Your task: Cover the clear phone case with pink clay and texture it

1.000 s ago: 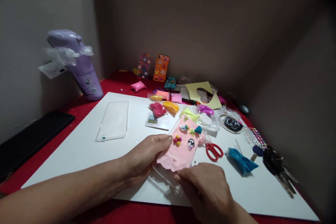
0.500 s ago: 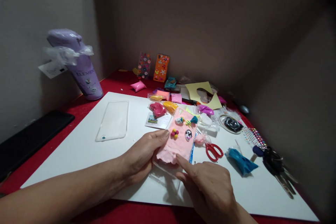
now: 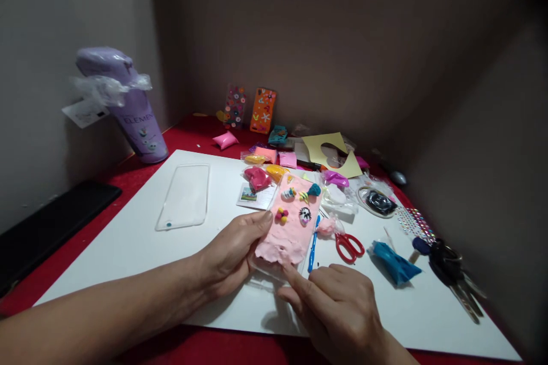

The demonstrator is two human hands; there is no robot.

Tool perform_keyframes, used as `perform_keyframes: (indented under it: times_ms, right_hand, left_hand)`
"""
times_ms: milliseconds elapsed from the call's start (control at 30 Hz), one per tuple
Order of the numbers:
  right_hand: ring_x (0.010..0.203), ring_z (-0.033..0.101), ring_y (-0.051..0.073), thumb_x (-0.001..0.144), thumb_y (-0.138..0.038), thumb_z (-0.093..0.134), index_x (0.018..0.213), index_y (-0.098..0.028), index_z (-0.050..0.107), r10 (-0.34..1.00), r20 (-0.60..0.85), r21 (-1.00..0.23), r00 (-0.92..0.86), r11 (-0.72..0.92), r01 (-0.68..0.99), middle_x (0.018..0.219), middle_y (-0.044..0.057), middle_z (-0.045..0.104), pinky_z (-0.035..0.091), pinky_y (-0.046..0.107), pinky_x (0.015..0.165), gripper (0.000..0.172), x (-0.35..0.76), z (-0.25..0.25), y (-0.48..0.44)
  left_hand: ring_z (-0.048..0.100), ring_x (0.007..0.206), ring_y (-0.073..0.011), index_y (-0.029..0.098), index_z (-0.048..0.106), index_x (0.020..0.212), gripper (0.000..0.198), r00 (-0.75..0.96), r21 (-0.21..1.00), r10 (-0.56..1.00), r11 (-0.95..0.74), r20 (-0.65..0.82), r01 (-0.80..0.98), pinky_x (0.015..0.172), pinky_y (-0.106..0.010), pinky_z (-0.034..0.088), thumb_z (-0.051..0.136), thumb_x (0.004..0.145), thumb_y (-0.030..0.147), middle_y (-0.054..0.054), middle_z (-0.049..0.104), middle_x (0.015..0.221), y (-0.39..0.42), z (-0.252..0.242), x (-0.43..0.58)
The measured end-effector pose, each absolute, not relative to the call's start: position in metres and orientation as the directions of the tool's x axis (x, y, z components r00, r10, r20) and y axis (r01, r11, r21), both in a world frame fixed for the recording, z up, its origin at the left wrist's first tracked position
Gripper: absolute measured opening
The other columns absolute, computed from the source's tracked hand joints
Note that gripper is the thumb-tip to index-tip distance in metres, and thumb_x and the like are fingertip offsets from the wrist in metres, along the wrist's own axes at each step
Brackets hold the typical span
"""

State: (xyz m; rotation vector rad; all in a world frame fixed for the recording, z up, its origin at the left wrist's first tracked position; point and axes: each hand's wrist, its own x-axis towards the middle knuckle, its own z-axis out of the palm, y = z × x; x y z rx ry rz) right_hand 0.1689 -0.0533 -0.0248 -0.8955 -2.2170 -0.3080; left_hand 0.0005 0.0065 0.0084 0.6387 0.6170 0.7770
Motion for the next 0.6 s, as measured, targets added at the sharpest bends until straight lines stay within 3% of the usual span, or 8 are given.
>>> perform_keyframes:
  times_ms: [333, 600]
  right_hand:
    - [0.044, 0.039, 0.008, 0.082, -0.018, 0.063, 0.108, -0.009, 0.063, 0.514, 0.736, -0.091, -0.440, 0.719, 0.689, 0.047, -0.003, 0.049, 0.027, 0.024, 0.046, 0.028, 0.1724, -0.0228, -0.0566]
    - [0.044, 0.041, 0.008, 0.085, -0.018, 0.058, 0.108, -0.009, 0.062, 0.534, 0.716, -0.087, -0.450, 0.708, 0.701, 0.049, -0.003, 0.052, 0.029, 0.023, 0.045, 0.024, 0.1698, -0.0251, -0.0514]
  left_hand:
    - [0.057, 0.067, -0.0129, 0.007, 0.060, 0.088, 0.025, 0.547, 0.732, 0.790, 0.543, -0.278, -0.412, 0.063, -0.025, 0.047, 0.045, 0.091, 0.026, -0.011, 0.061, 0.079, 0.0073, 0.0083, -0.0002]
    - [0.060, 0.069, -0.0147, 0.007, 0.060, 0.095, 0.025, 0.582, 0.711, 0.766, 0.569, -0.274, -0.414, 0.060, -0.026, 0.051, 0.042, 0.092, 0.025, -0.013, 0.062, 0.085, 0.0057, 0.0090, -0.0002]
